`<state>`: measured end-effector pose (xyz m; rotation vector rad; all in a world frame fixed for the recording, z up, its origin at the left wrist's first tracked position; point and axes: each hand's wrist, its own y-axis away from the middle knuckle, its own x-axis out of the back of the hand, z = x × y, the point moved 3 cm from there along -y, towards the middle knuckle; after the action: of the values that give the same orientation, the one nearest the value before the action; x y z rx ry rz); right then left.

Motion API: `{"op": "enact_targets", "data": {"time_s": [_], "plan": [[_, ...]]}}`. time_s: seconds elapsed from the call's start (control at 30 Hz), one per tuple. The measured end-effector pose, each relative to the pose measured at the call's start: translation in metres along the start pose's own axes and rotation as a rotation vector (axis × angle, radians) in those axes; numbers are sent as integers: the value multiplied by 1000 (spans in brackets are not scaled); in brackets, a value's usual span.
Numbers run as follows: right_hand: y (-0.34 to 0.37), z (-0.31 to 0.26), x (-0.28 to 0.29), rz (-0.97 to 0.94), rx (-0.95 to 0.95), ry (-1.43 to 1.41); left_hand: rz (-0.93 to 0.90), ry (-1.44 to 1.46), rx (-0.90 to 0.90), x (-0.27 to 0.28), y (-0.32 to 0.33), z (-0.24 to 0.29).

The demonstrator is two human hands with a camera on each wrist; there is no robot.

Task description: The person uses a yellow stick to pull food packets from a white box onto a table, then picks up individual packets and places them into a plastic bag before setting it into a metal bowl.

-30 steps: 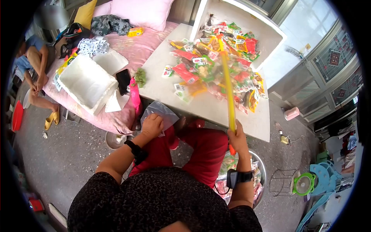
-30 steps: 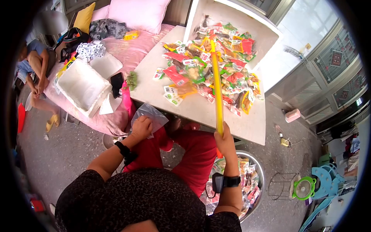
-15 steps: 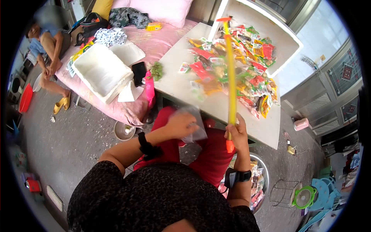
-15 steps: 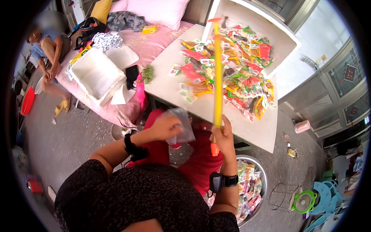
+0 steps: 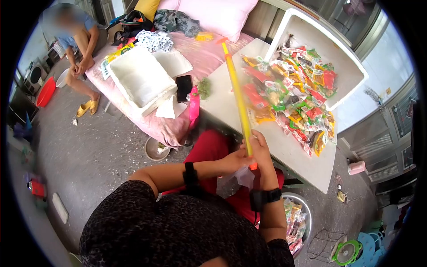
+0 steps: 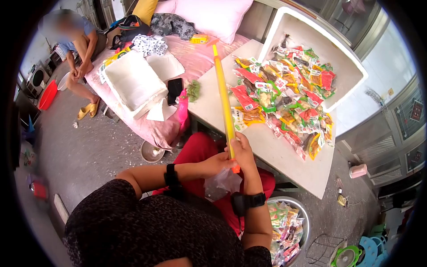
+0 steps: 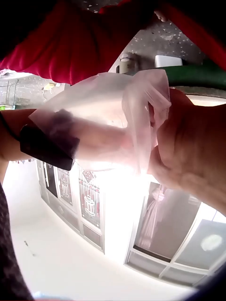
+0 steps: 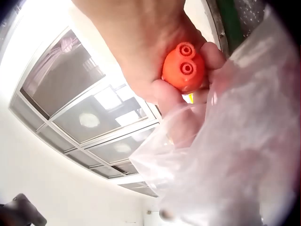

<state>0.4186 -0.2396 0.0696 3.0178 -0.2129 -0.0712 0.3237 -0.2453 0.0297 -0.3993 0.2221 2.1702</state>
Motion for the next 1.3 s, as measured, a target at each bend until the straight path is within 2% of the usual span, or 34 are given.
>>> {"op": "enact_targets", "data": {"time_s": [0.07,0.13,0.27,0.33,0.4,0.43,0.5,0.53,0.6,0.67,0.77,0.9,1.0,1.03,1.13,1.17,1.3], "plan": [[-8,7,2,11,17,-18,49,141,172,3,2,10],[-20,30,11,57,88,28,108,182,157,15,-3,16],[-10,40,23,79,-4,17,256,418,67,35,-19,30],[6,20,23,90,-75,5,319,249,216,59,-27,38],[10,29,35,112,-75,-11,357,261,194,77,-44,43],[12,31,41,125,-67,-16,402,148,235,92,-55,44],[16,34,50,160,-71,-26,383,18,188,135,-82,40],[17,36,54,167,-72,-36,322,3,101,154,-94,38],[18,41,62,182,-75,-55,531,-72,221,163,-99,71],[22,37,63,194,-80,-60,533,-90,206,194,-121,74],[22,43,65,214,-99,-72,633,-140,177,242,-154,69],[25,43,64,227,-125,-60,728,-121,140,240,-156,79],[26,42,67,259,-126,-68,796,-40,1,227,-154,81],[26,42,68,270,-129,-78,742,64,-27,219,-152,81],[25,43,71,265,-110,-76,739,127,54,188,-126,95],[23,44,71,262,-112,-75,661,226,17,185,-122,97],[15,38,59,220,-90,-83,507,157,-44,155,-83,118]]}}
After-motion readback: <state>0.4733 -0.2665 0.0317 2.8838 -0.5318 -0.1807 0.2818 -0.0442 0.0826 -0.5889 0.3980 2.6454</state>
